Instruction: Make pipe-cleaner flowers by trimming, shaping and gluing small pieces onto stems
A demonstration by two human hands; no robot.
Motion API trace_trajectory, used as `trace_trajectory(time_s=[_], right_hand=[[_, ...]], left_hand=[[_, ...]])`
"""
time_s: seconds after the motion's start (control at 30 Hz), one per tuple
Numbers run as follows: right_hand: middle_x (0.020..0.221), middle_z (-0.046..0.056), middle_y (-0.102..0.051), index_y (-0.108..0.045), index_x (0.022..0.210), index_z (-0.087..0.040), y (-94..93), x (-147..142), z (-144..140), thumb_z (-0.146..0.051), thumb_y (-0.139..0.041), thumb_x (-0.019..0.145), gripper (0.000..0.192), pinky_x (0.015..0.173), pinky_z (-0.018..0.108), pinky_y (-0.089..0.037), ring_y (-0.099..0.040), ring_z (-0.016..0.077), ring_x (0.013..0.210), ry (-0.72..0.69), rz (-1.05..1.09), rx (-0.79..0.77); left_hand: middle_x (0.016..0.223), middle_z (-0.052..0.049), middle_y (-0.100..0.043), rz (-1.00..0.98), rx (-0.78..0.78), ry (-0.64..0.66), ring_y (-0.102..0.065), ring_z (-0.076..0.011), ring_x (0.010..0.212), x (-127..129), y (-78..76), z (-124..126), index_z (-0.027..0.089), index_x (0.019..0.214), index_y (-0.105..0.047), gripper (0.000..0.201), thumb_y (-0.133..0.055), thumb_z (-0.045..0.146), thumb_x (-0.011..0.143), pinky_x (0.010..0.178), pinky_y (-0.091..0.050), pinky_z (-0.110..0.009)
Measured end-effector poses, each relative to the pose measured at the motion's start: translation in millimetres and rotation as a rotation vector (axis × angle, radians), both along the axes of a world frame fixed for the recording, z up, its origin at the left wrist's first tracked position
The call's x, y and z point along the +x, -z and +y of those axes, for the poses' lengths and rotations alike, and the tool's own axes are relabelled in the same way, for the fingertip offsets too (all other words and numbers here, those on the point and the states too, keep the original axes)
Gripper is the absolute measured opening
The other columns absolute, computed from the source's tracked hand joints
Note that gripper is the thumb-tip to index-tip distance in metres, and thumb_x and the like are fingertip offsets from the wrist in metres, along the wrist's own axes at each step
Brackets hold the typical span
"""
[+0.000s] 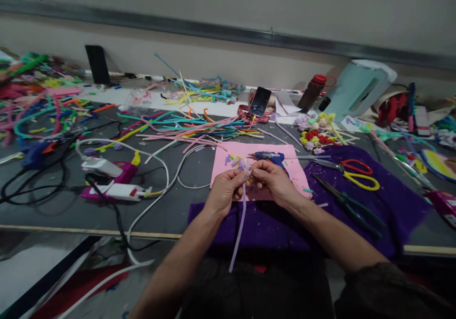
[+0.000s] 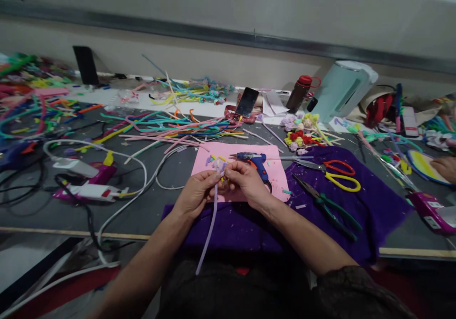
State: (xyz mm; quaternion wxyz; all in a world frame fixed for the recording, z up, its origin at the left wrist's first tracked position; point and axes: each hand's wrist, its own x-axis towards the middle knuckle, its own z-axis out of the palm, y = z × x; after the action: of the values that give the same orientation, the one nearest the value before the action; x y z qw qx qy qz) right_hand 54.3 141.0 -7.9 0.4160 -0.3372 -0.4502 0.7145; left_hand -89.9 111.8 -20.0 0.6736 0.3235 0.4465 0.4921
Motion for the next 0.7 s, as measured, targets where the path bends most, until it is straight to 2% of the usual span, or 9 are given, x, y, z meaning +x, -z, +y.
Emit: trace_trajectory(time_s=[0.13,0.23,0.37,0.53,0.7], right_hand=[[0.058,-0.003,-0.059,-0.056,0.073,-0.016,-2.5,-3.5,-4.6,-0.034,-0.068,0.071,0.022,0.043,0.017,-0.034,-0.043,0.0046,0.043,0.065,-0.043,0.051],[0.059,-0.003,-0.058,-0.056,0.073,-0.016,-2.0,-3.8,-7.1,-0.035,-0.068,0.071,0.022,0.044,0.017,-0.034,-0.044,0.0046,0.043,0.062,-0.041,0.035],[0.064,-0.002,-0.060,-0.056,0.074,-0.015,0.3,-0.9,-6.1,-0.033,-0.068,0.071,0.021,0.040,0.015,-0.032,-0.045,0.0034,0.042,-0.038,0.017,-0.049],[0.062,-0.001,-0.060,-0.056,0.071,-0.013,5.0,5.0,2.1,-0.029,-0.066,0.071,0.019,0.030,0.015,-0.020,-0.042,0.0031,0.035,-0.174,0.083,-0.184],[0.061,0.000,-0.060,-0.060,0.070,-0.011,9.5,9.0,7.5,-0.027,-0.063,0.073,0.017,0.028,0.014,-0.020,-0.038,0.0019,0.032,-0.262,0.156,-0.229]], left_hand=[[0.044,0.005,-0.051,0.046,0.006,-0.027,-0.037,-0.0014,0.034,1.2,-2.1,-1.4,0.013,0.064,-0.057,0.028,-0.069,0.039,0.068,0.035,-0.022,-0.014],[0.048,0.005,-0.053,0.091,0.022,-0.056,-0.038,-0.0017,0.035,2.2,-4.2,-2.7,0.014,0.065,-0.056,0.028,-0.069,0.039,0.067,0.035,-0.024,-0.015],[0.054,0.003,-0.056,0.150,0.068,-0.064,-0.036,-0.0011,0.035,2.7,-6.0,-3.6,0.013,0.066,-0.057,0.030,-0.068,0.041,0.067,0.035,-0.023,-0.015],[0.054,0.003,-0.056,0.170,0.088,-0.037,-0.036,-0.0017,0.037,3.3,-8.3,-4.2,0.012,0.066,-0.057,0.032,-0.068,0.042,0.067,0.035,-0.022,-0.015],[0.052,0.004,-0.053,0.164,0.100,-0.002,-0.036,-0.0019,0.037,3.2,-6.9,-4.0,0.013,0.064,-0.054,0.031,-0.068,0.041,0.067,0.036,-0.024,-0.015]])
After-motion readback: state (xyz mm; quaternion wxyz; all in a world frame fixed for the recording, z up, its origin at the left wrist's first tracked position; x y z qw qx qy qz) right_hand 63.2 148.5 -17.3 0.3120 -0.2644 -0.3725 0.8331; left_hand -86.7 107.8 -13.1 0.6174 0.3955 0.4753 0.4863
